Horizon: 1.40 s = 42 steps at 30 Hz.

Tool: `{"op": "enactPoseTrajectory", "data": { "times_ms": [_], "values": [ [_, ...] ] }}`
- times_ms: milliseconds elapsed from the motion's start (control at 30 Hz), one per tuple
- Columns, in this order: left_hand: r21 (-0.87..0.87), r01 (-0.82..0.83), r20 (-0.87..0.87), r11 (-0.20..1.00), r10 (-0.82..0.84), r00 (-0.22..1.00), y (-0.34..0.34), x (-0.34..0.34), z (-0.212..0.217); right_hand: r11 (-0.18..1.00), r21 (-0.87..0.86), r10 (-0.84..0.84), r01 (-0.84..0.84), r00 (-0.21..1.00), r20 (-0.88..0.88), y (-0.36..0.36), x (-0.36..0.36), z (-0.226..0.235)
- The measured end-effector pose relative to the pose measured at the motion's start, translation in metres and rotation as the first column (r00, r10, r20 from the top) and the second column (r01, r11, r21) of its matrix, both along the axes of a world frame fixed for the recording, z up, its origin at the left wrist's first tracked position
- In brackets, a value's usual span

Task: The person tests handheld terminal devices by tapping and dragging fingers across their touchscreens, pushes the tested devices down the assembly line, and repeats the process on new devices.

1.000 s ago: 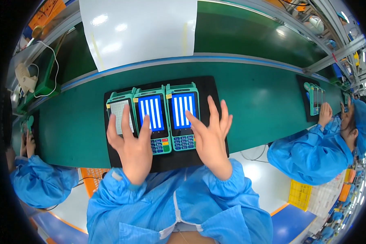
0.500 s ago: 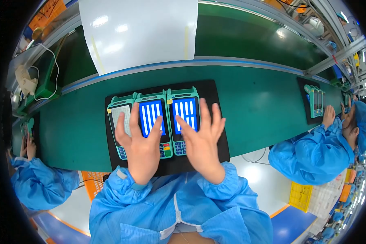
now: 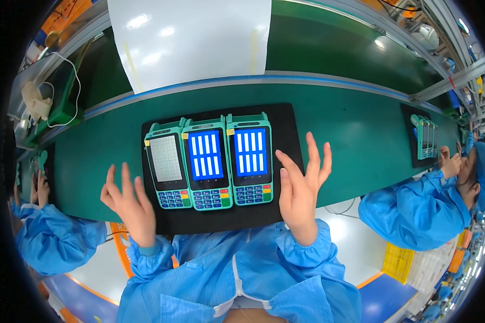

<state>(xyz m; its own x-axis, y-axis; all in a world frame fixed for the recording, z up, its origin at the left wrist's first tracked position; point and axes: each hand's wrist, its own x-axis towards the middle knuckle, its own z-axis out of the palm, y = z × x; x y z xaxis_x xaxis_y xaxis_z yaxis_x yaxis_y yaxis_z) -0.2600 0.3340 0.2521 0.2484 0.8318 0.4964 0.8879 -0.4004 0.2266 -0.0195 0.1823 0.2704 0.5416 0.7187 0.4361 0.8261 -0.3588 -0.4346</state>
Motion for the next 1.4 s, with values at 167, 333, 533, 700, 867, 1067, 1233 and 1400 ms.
{"op": "enactPoseTrajectory", "data": {
  "times_ms": [167,333,533,700,867,1067,1233,1400],
  "values": [
    [-0.292,0.233,0.365,0.928,-0.117,0.924,0.012,-0.012,-0.033,0.999,0.029,0.038,-0.038,0.999,0.004,0.007,0.005,0.003],
    [-0.323,0.411,0.553,0.853,-0.183,0.813,0.002,0.018,-0.036,0.996,0.070,0.051,-0.052,0.999,0.009,-0.003,0.009,0.004],
    [-0.367,0.659,0.620,0.657,-0.356,0.700,-0.034,0.096,-0.022,0.998,0.058,0.009,-0.012,0.999,0.054,-0.003,0.019,0.019],
    [-0.350,0.737,0.633,0.578,-0.435,0.641,-0.046,0.124,-0.018,0.998,0.002,0.057,-0.058,0.988,0.144,0.021,0.033,0.025],
    [-0.272,0.751,0.588,0.602,-0.513,0.625,-0.049,0.125,-0.022,0.992,-0.072,0.118,-0.104,0.968,0.223,0.059,0.027,0.016],
    [-0.261,0.742,0.583,0.618,-0.512,0.631,-0.053,0.123,-0.023,0.995,-0.062,-0.055,0.073,0.966,0.252,0.044,0.044,0.014],
    [-0.253,0.738,0.572,0.625,-0.519,0.635,-0.053,0.123,-0.023,0.990,-0.114,-0.059,0.084,0.977,0.203,0.029,0.042,0.015],
    [-0.264,0.740,0.576,0.618,-0.514,0.635,-0.053,0.124,-0.023,0.978,-0.195,-0.050,0.072,0.992,0.114,-0.009,0.020,0.004]
  ]
}}
